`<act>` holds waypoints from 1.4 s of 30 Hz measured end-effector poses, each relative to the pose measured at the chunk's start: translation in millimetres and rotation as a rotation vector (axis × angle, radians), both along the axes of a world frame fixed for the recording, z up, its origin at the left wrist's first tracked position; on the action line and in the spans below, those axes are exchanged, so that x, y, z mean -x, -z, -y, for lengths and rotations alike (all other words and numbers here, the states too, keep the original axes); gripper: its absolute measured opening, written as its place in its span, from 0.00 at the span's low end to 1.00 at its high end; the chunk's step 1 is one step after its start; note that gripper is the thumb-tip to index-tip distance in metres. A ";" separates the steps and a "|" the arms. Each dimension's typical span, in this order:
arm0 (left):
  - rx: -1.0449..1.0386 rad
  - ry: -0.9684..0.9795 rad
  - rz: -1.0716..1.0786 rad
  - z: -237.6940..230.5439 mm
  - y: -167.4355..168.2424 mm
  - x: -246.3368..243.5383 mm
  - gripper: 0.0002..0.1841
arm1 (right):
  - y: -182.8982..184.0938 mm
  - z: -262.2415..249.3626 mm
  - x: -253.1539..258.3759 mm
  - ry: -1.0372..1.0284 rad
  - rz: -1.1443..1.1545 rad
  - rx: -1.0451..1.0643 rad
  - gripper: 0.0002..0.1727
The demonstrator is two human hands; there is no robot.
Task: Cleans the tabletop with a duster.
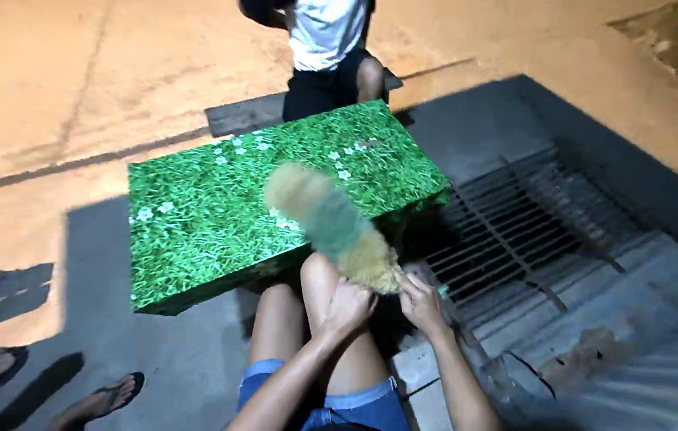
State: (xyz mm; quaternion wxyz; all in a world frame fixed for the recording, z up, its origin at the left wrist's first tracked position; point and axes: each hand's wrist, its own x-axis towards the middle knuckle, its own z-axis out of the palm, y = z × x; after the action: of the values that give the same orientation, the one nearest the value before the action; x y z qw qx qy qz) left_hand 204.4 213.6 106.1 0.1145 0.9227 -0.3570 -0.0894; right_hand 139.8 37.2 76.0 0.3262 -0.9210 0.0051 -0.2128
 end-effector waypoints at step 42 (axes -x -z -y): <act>0.442 -1.193 -0.018 -334.9 -55.5 -66.4 0.23 | 13.4 -293.0 -84.0 -0.804 -0.785 -0.611 0.27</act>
State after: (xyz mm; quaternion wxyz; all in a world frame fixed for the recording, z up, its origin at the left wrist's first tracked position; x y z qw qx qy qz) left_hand 270.8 548.5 161.5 0.3355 0.9166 0.2095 0.0578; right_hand 223.8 330.2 62.6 0.6022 -0.7259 -0.1612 0.2907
